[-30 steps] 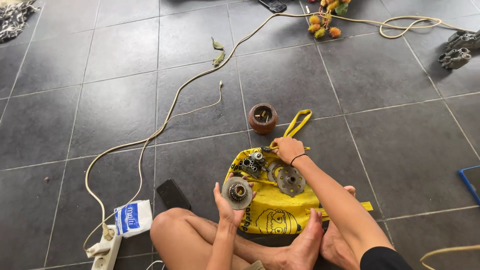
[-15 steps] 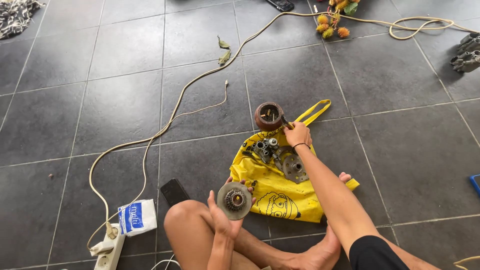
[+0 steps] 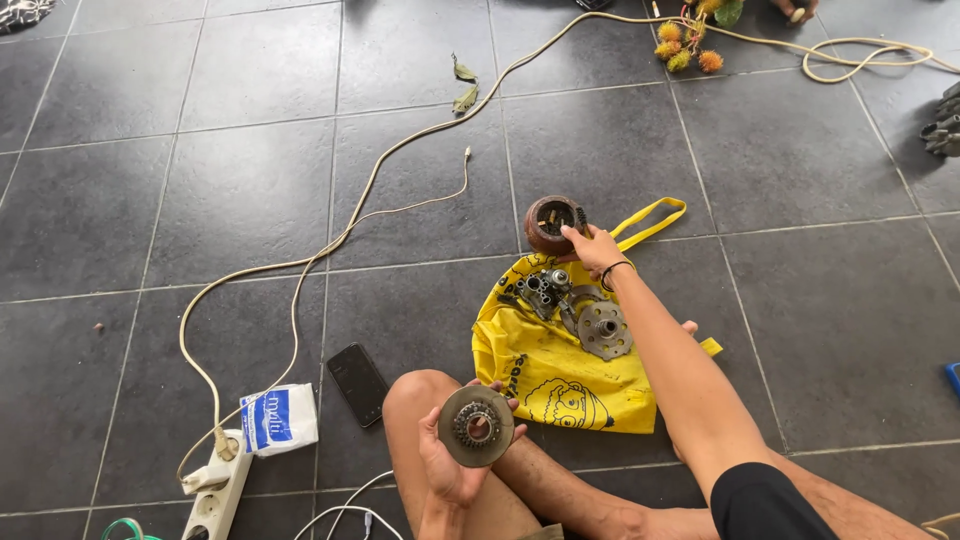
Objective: The person sits on the floor and cleans a circular metal mechanical part using a small brush. They scrub the surface and inner teeth of the part, then place it on a yellow cloth with other parts.
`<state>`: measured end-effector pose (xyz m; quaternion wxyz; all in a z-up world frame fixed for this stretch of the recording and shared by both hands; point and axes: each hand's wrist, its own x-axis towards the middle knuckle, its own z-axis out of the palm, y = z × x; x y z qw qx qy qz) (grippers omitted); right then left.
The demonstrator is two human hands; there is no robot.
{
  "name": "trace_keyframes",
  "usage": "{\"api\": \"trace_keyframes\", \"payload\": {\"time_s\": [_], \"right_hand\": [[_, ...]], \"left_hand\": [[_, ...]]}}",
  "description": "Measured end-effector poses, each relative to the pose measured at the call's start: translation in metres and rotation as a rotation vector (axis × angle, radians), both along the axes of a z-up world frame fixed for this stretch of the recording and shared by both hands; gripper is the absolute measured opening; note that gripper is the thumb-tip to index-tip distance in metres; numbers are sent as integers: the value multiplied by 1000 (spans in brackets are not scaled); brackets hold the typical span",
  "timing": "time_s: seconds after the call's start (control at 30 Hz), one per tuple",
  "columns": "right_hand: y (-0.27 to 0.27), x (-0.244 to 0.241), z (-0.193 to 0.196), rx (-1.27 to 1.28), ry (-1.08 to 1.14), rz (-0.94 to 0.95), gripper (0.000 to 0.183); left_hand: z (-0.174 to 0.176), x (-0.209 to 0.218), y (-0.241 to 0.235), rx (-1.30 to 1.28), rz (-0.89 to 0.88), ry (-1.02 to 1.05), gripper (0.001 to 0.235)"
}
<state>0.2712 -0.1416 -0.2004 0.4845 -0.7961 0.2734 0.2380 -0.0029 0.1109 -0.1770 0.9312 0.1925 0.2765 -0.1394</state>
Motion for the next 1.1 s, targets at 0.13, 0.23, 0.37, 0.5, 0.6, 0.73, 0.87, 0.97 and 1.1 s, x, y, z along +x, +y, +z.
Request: {"api": "trace_keyframes", "payload": {"time_s": [0.13, 0.23, 0.37, 0.5, 0.6, 0.73, 0.87, 0.97, 1.1], "right_hand": [[0, 5, -6, 69, -54, -117, 53], [-4, 9, 6, 145, -95, -210, 26], [-16, 1, 49, 25, -261, -183, 39], [-28, -56, 92, 8, -277, 99, 76], [-33, -101, 73, -243, -411, 325, 34], [-38, -138, 33, -75, -138, 374, 34], [-47, -160, -26, -23, 46, 355, 67], [-44, -168, 9, 47, 27, 345, 48], [-44, -163, 25, 29, 86, 407, 72]], "left_hand": [[-7, 4, -1, 21, 43, -24, 65], [-9, 4, 1, 20, 83, -83, 63], [-11, 1, -2, 4, 88, -190, 58], [-25, 4, -9, 9, 120, -206, 54], [-52, 9, -9, -171, 180, -201, 62], [-49, 26, -19, -160, 284, -170, 61], [13, 27, -54, -98, 497, 131, 36], [-5, 36, -66, -84, 416, 96, 36], [-33, 51, -72, -75, 383, 85, 47]]}}
